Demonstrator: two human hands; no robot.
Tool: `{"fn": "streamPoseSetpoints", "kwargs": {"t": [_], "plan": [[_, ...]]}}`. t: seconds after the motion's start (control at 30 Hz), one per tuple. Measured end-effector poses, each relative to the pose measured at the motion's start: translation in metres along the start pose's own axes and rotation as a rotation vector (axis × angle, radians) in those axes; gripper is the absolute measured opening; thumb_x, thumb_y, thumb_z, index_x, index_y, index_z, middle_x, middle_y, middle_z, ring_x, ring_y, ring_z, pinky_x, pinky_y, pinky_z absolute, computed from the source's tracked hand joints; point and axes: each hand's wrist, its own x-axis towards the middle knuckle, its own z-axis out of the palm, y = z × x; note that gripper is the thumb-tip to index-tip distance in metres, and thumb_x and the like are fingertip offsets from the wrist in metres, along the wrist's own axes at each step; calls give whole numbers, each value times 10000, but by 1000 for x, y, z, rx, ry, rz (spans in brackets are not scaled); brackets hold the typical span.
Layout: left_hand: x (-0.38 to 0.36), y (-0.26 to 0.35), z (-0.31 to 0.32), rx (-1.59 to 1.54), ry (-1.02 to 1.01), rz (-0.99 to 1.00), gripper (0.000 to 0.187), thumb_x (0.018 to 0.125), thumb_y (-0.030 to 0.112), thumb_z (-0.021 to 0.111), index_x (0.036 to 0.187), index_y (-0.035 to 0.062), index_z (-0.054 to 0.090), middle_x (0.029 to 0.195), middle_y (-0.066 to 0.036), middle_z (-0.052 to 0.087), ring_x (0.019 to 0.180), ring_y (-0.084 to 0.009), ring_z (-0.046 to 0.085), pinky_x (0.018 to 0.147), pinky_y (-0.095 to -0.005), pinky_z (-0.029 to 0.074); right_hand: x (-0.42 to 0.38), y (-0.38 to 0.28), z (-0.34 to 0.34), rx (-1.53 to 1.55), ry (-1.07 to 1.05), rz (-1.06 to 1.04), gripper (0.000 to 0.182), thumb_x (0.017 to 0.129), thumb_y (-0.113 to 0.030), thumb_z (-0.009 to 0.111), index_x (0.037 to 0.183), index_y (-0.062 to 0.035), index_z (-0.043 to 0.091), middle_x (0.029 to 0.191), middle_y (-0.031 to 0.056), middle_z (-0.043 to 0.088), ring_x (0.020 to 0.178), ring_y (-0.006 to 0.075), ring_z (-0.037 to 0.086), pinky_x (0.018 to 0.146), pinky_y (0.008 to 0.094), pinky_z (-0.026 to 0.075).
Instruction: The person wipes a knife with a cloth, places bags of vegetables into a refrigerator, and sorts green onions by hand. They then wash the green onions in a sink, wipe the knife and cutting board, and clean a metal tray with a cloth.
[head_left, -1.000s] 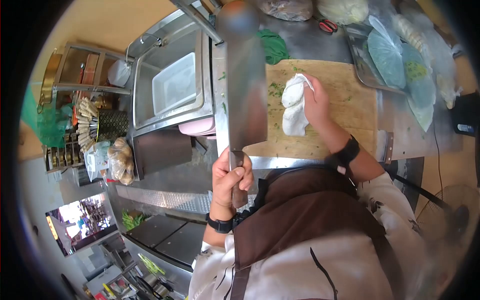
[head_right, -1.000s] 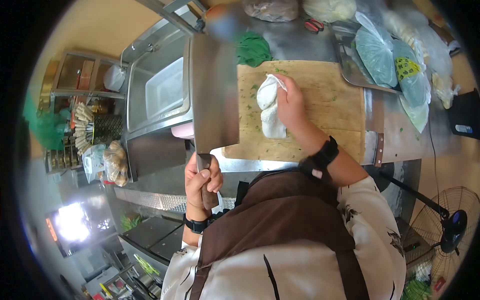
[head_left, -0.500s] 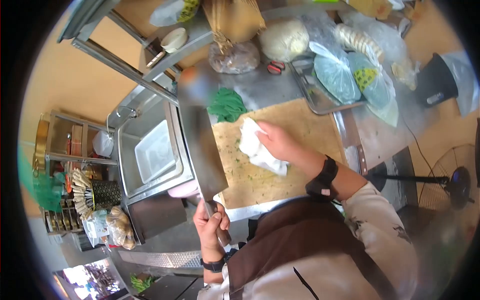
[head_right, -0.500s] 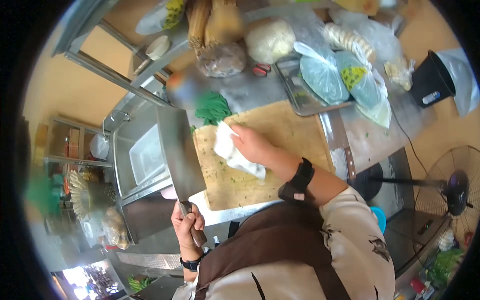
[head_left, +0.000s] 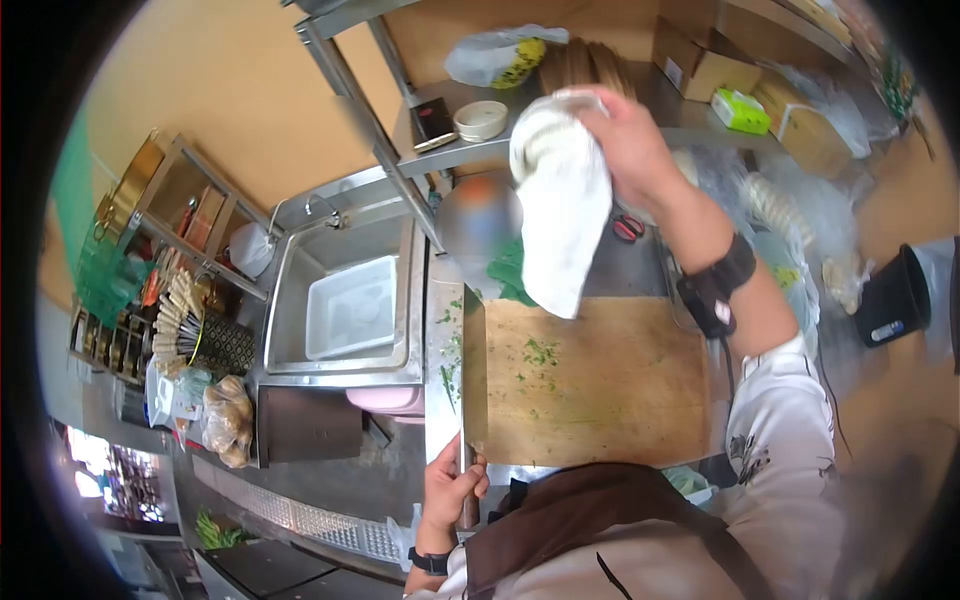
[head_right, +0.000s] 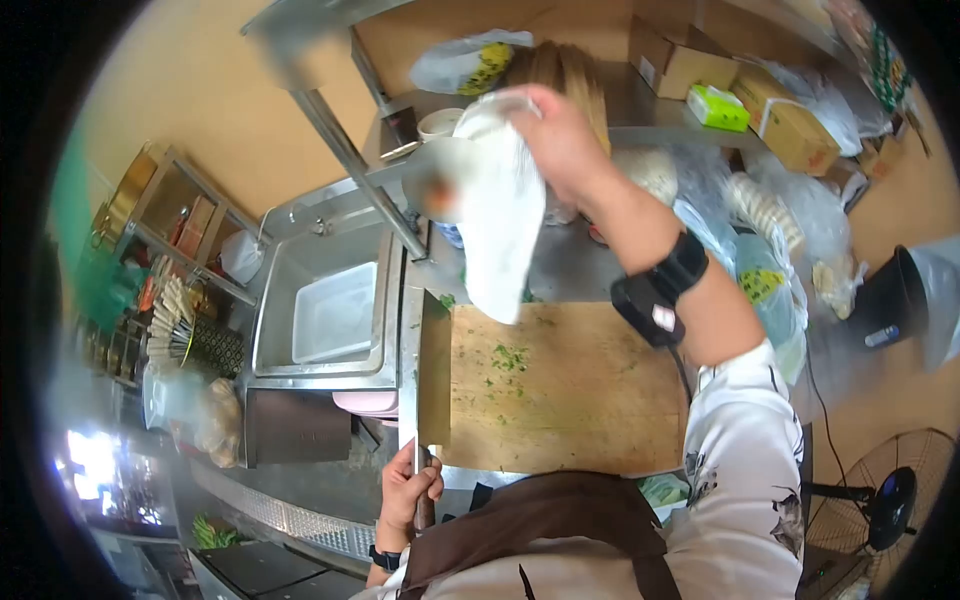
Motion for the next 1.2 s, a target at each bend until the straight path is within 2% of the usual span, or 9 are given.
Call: {"fn": "streamPoseSetpoints", "kwargs": {"t": [0.23,0.3,0.4,0.57,0.7,0.77,0.87,1.0,1.2], "plan": [[-11,-1,-15,17,124,23,529,780,-79,510,1298,-19,421,759,-59,534,513,-106,488,468,-221,414,129,-1,-7,-438,189,-245,370,851,-227,578,1108,38,550,1004,126,616,874,181,587,737,301,480],[-14,-2,-18,75,169,6,513,781,-72,517,1285,-17,436,765,-56,538,507,-101,489,461,-219,414,101,-34,-4,-579,186,-185,672,808,-397,654,1232,80,444,1135,223,556,955,253,566,739,324,487],[-14,-3,-24,104,171,-11,565,781,-114,505,1326,-7,399,807,-66,540,546,-112,504,486,-222,427,43,-15,-33,-480,179,-319,453,859,-217,614,1208,44,492,1142,165,581,1022,219,562,843,294,456],[-4,0,-24,198,115,-61,597,772,-126,518,1340,-3,380,775,-60,541,540,-92,487,486,-205,412,-149,34,-128,-769,120,-29,259,907,-208,548,1003,23,618,849,17,623,798,92,567,728,266,467],[15,6,-9,363,-27,-101,605,779,-118,549,1347,5,382,770,-41,542,548,-72,479,496,-196,410,-303,77,-197,-1359,452,324,244,873,-220,543,947,-7,634,889,179,638,776,292,623,699,337,484],[23,6,5,447,-77,-134,616,779,-118,555,1354,9,375,766,-31,539,545,-67,475,500,-192,410,-356,86,-200,-1145,534,658,252,856,-230,554,942,-6,631,884,191,633,776,338,616,682,367,489],[36,-2,27,603,-175,-154,597,809,-77,578,1361,14,371,813,9,536,644,-50,481,582,-180,417,-394,106,-183,-1012,580,642,254,825,-225,586,968,-17,613,900,191,621,812,353,598,710,391,481],[43,-18,40,724,-222,-82,580,806,-90,570,1348,10,388,823,11,530,662,-50,467,584,-183,388,-407,120,-208,-1569,627,375,280,754,-172,635,1000,-57,569,1010,156,553,970,335,523,815,430,435],[38,-31,48,651,-135,-96,580,797,-113,550,1342,-6,384,791,-9,527,604,-57,464,517,-194,378,-436,119,-231,-1552,619,641,322,747,-193,655,1027,-55,576,1012,144,559,977,341,514,829,429,431]]}}
